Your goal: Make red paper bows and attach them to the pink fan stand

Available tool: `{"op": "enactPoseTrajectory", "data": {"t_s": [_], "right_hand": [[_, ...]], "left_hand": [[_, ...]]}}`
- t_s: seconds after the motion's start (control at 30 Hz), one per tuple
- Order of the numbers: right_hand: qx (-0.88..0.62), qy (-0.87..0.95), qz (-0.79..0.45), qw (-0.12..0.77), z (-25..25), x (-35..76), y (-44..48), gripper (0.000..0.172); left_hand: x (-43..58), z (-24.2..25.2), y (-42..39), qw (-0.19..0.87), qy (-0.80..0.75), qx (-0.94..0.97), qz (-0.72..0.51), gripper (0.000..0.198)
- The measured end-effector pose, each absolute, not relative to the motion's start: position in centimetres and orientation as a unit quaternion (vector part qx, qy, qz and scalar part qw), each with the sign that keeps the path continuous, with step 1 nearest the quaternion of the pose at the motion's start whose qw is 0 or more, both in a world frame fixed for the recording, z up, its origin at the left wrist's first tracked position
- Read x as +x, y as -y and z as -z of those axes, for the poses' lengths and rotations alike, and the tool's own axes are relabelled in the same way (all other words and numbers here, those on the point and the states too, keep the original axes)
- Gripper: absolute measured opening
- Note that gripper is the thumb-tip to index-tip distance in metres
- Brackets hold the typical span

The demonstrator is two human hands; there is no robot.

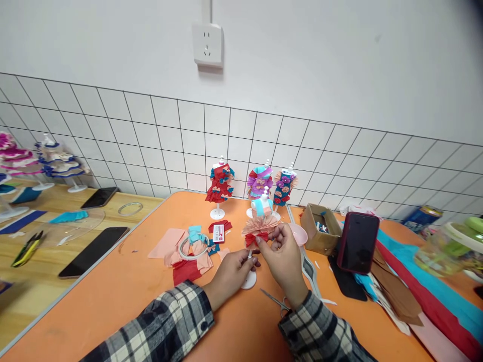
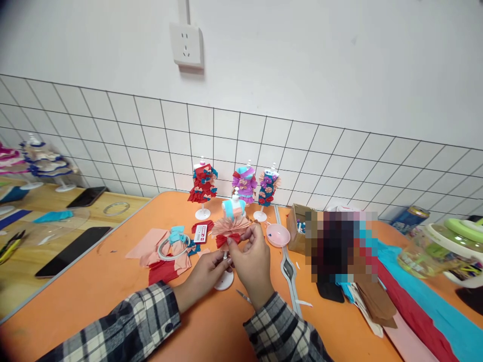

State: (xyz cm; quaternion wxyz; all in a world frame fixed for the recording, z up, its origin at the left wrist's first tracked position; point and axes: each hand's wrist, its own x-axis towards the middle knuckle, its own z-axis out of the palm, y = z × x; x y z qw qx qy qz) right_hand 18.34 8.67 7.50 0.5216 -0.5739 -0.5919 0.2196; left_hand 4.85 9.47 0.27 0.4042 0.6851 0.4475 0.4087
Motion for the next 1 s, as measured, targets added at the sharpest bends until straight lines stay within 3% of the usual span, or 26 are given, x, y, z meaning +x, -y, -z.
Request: {"op": "enactPoseTrajectory", "data": {"t_s": [0.23,0.37,0.63,0.9,1.0], "right_hand": [[-0.544,0.603,-0.152,0.564,-6.6,17.7,-8.5,0.016],[-0.523,0.620,-0.086,0.578,-5.6,17.5,-8.2,0.024],[-0.446,0.673,-0.129,0.576,-5.3,17.7,-7.8,0.025],[-0.450,0.602,-0.203,0.627,-5.4,18.1,-7.7,0.010],[-0.448,0.546,-0.254,0.661,-5.3,18.1,-8.0,0.015]], "left_hand": [[5.4,0.2,-8.8,0.450,-0.425,0.668,-0.413,0.020],[5.6,0.5,-8.8,0.453,-0.425,0.668,-0.410,0.022],[5.3,0.3,-8.8,0.410,-0.434,0.699,-0.394,0.020],[5.4,0.2,-8.8,0.447,-0.435,0.669,-0.404,0.023],[5.5,0.1,-8.8,0.482,-0.436,0.643,-0.405,0.025]]}}
